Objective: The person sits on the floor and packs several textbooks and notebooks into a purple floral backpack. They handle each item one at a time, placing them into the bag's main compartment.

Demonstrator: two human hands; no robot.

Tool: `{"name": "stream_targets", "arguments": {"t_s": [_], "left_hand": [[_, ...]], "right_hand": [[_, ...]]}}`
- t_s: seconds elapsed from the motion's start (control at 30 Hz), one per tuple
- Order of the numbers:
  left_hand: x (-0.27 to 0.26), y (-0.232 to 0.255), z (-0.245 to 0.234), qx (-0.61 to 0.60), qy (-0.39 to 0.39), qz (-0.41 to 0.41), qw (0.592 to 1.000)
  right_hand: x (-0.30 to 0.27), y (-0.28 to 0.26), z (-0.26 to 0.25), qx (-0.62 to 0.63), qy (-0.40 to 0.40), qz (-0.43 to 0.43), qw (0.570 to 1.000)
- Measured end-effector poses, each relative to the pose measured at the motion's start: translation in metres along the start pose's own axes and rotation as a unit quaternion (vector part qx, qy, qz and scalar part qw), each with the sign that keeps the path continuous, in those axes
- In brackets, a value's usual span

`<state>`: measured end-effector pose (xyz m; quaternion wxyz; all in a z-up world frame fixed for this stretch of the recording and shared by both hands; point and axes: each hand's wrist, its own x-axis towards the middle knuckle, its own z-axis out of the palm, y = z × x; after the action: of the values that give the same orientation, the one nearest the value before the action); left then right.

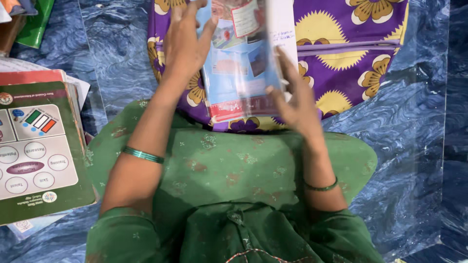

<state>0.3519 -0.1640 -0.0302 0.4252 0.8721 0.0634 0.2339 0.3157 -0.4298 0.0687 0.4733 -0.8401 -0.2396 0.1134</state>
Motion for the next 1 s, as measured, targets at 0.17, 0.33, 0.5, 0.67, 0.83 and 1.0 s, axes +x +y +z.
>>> {"name": "stream_targets", "arguments": {"t_s": [0.17,0.33,0.5,0.67,0.83,1.0], "left_hand": [[0.008,-0.002,0.010,-0.252,-0.060,-0.060,0.964],[0.007,-0.020,0.019,-0.309,-0.030,-0.061,0.948],[0.008,-0.027,0.027,-0.460,0.024,-0.073,0.884],[0.010,-0.031,0.027,-0.487,0.055,-0.078,0.868],[0.009,-0.034,0.045,-0.502,-0.127,-0.160,0.841],[0.008,-0.053,0.051,-0.420,0.000,-0.072,0.904]], "right_hand": [[-0.011,-0.025,0.057,-0.232,-0.086,-0.142,0.959],[-0.010,-0.024,0.067,-0.269,-0.140,-0.170,0.938],[-0.006,-0.002,0.014,-0.133,-0.046,-0.049,0.989],[0.001,0.030,-0.030,-0.201,0.093,0.037,0.975],[0.003,0.056,-0.027,-0.155,0.074,0.044,0.984],[0.006,0.070,-0.023,-0.225,0.082,0.052,0.970]]}}
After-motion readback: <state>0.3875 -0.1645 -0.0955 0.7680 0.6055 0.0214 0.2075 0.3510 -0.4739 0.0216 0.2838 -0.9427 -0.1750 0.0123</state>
